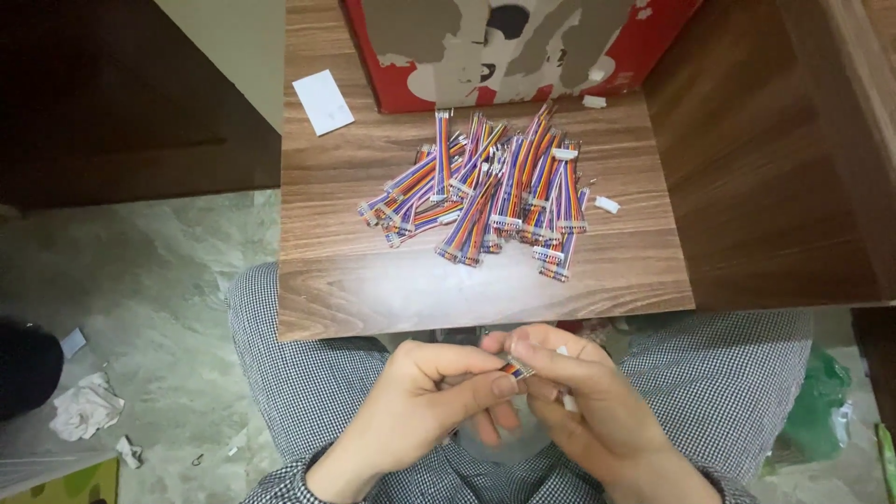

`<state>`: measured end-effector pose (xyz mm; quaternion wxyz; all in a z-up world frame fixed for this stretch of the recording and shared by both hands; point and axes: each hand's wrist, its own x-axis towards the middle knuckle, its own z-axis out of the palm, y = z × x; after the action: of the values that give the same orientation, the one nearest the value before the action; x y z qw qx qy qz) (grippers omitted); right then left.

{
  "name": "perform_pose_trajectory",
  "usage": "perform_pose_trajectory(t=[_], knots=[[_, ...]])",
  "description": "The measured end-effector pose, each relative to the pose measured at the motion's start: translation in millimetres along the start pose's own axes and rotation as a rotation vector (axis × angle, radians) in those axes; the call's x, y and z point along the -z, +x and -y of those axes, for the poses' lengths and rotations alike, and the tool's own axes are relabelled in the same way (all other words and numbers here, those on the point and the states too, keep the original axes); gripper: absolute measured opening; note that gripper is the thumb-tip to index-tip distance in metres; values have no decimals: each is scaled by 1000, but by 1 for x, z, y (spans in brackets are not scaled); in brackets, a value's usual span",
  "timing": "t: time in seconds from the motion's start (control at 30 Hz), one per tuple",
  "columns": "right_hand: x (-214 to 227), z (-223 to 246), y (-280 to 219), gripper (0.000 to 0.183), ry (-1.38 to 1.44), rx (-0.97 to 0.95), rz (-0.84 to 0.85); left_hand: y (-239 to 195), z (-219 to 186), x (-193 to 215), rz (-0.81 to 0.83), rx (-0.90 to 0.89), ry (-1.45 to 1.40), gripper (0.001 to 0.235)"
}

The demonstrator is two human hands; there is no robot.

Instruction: Assembling plastic connectors onto the ends of multi-colored wire bundles by hand.

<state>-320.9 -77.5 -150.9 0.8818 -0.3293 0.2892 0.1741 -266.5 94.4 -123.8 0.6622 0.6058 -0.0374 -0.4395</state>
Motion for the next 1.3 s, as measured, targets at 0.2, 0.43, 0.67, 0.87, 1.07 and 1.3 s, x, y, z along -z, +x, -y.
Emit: perform_pose_trajectory(t=[0.2, 0.43, 0.67, 0.87, 1.07, 1.3], knots=[[3, -3, 2, 21, 26, -35, -64, 0, 4, 1, 17, -25, -67, 17], [4, -10, 0, 12, -85, 123, -137, -4, 1, 3, -3, -72, -3, 10], [6, 12, -12, 15, -473, 149, -96, -6, -9, 10, 42, -122, 25, 12], [15, 26, -8, 14, -420, 18, 27, -2, -43, 14, 217, 66, 252, 13], [13, 31, -12, 15, -253, 31, 106, 5, -61, 15, 157, 235, 265, 17], [11, 35, -14, 16, -336, 49, 45, 7, -66, 11, 169, 283, 236, 18]])
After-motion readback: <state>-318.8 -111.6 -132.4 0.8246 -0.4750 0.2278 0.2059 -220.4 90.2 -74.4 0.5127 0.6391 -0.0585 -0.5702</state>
